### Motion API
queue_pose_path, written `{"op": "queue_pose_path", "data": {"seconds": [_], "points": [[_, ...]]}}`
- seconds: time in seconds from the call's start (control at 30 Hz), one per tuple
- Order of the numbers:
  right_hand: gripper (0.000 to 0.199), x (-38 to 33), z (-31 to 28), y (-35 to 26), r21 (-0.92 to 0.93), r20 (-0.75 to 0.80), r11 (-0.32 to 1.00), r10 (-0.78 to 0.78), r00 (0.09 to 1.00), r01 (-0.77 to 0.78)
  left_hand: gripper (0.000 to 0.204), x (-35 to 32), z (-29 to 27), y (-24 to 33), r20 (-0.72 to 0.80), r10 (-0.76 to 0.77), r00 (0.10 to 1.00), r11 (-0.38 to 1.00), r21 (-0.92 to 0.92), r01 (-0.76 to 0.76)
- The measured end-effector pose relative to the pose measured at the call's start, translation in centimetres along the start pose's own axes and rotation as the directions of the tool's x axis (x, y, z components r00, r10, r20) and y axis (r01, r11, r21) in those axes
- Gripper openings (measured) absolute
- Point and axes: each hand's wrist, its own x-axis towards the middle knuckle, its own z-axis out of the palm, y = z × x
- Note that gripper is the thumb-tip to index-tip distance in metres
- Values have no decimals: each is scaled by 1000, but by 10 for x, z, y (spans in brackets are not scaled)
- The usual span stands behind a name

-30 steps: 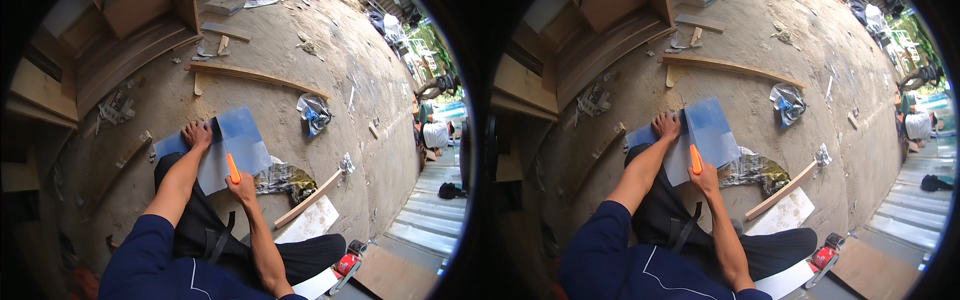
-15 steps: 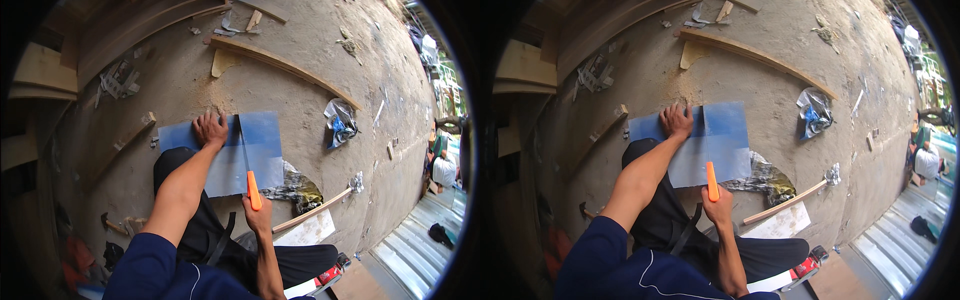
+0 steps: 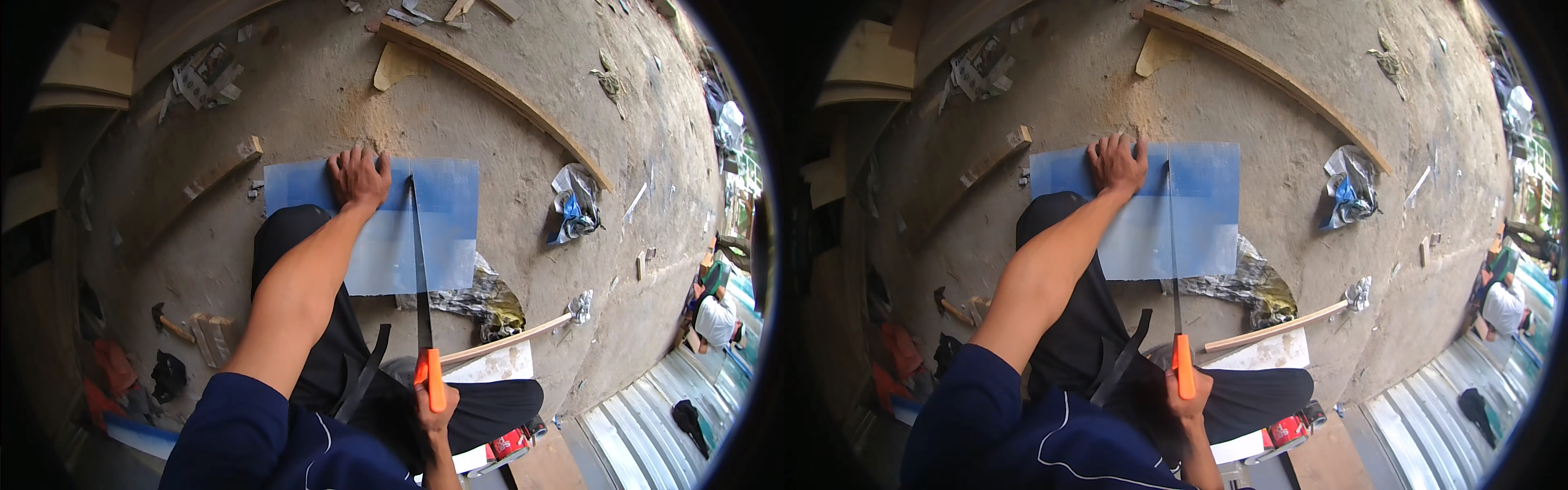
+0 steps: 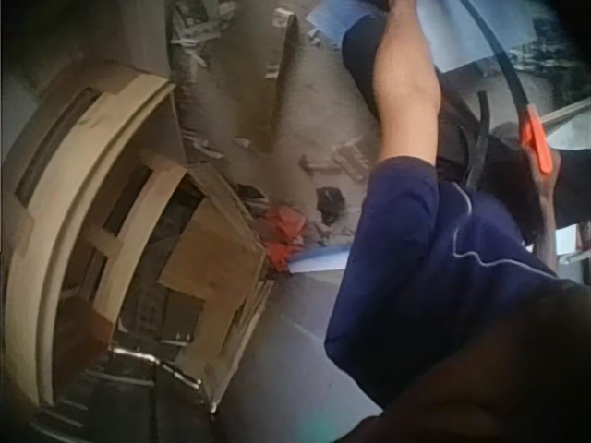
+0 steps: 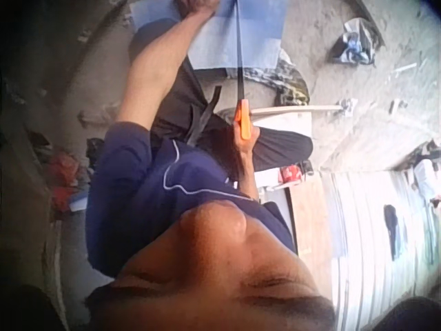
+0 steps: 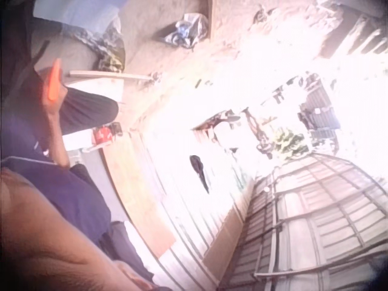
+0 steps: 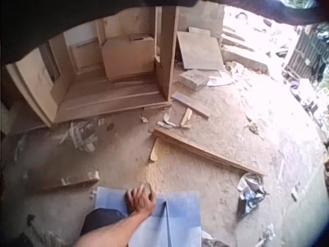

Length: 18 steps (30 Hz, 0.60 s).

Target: The person sits on the floor and uses a hand saw to cut a rectangular blue sheet placed on their lap. They repeatedly saw along a straight line, adjusting the sheet's position as needed.

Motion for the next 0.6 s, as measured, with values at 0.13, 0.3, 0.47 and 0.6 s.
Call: {"op": "queue_pose_path", "data": {"seconds": [0.13, 0.3, 0.47, 0.6], "points": [[14, 6, -17, -13, 34, -5, 997, 65, 998, -65, 43, 0, -1, 0, 27, -11, 1000, 1000, 16, 10], [16, 4, -14, -33, 17, -49, 995, 100, 994, -99, 43, 0, -3, 1, 24, -10, 1000, 1000, 7, 10], [9, -33, -35, -50, -173, -147, 985, -40, 988, 15, 43, 6, 6, -4, -4, -55, 998, 997, 54, 55], [21, -35, -48, -11, -14, -312, 999, 42, 949, -49, 38, 5, 4, -8, 38, -66, 997, 997, 38, 65]]}}
